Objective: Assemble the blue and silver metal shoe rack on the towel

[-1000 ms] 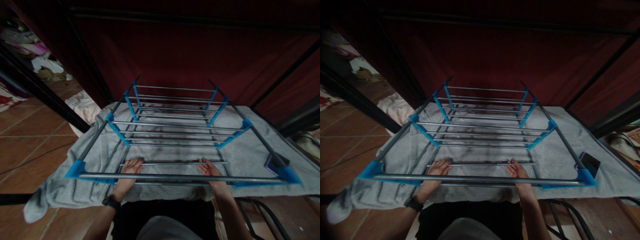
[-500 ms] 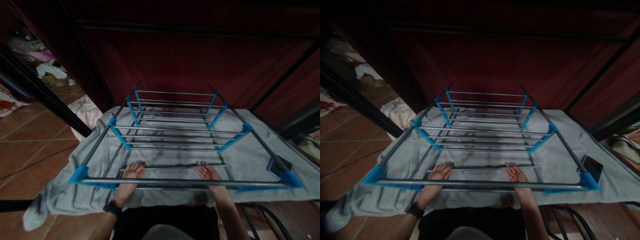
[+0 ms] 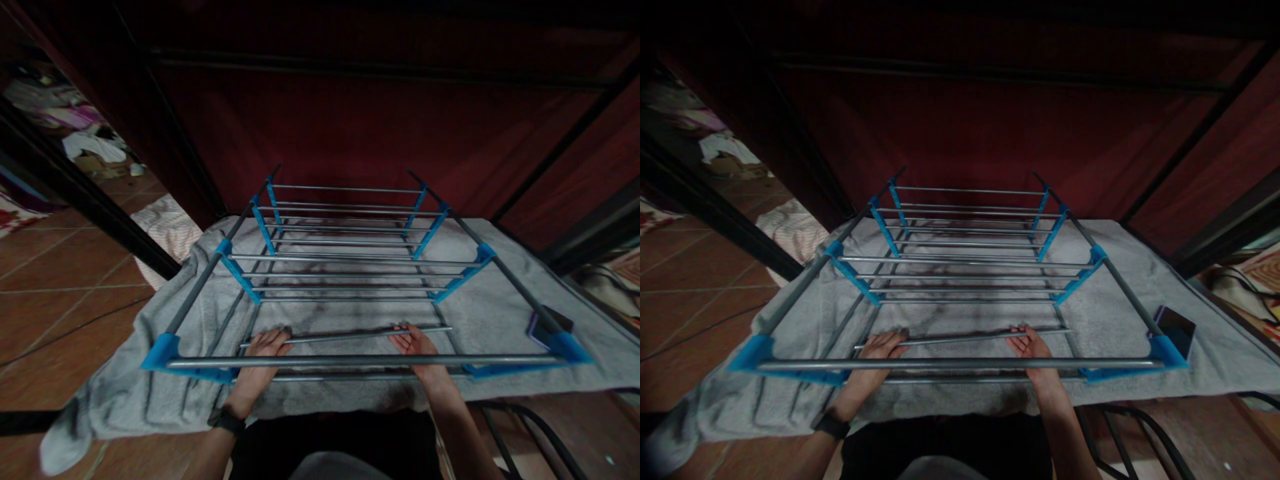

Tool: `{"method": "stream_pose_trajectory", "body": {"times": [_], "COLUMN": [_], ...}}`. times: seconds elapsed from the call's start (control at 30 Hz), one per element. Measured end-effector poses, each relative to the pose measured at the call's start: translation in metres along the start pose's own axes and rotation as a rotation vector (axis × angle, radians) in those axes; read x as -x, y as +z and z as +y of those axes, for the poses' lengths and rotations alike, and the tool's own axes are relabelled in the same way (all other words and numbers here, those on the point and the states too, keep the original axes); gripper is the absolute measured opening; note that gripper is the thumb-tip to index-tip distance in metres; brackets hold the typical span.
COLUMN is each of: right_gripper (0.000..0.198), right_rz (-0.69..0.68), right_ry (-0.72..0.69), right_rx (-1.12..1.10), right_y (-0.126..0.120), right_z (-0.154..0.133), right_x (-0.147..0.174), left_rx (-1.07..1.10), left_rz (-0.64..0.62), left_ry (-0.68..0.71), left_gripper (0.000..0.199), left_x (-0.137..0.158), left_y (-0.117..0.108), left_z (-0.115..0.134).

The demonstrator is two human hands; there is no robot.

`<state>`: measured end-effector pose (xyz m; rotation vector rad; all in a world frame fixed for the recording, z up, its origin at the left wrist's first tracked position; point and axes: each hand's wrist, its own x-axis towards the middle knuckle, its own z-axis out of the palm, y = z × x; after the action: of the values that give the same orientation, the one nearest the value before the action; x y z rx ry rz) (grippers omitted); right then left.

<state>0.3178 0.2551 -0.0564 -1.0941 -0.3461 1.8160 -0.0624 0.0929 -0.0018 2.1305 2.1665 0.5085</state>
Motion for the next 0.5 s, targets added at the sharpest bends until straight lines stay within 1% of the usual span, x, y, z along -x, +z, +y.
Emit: {"method": "stream_pose_trajectory", "body": {"times": [0.13, 0.27, 0.37, 0.5], "right_gripper": [0.02, 0.018, 0.019, 0.019], "right_rz": [0.014, -0.012, -0.027, -0.006], "right_ry": [-0.009, -0.021, -0.015, -0.008], "right_rx": [-0.01, -0.002, 0.001, 0.013], "right_y": [0.0039, 0.0063, 0.0071, 0.0077], "right_z": [-0.002, -0.0055, -0.0071, -0.005], "right_x": [0.0019, 0.0044, 0.0064, 0.0059], "left_rx": [-0.005, 0.005, 0.032, 0.041], "left_rz": [-0.015, -0.033, -0.011, 0.012], "left_ry": [0.0, -0.018, -0.015, -0.004], "left_gripper": [0.032, 0.033, 0.032, 0.029], "left_x": [-0.0011, 0.0, 0.0004, 0.0], "left_y": [0.0031, 0.0047, 0.0019, -0.0049], "left_z": [-0.0015, -0.0022, -0.0007, 0.0034]}}
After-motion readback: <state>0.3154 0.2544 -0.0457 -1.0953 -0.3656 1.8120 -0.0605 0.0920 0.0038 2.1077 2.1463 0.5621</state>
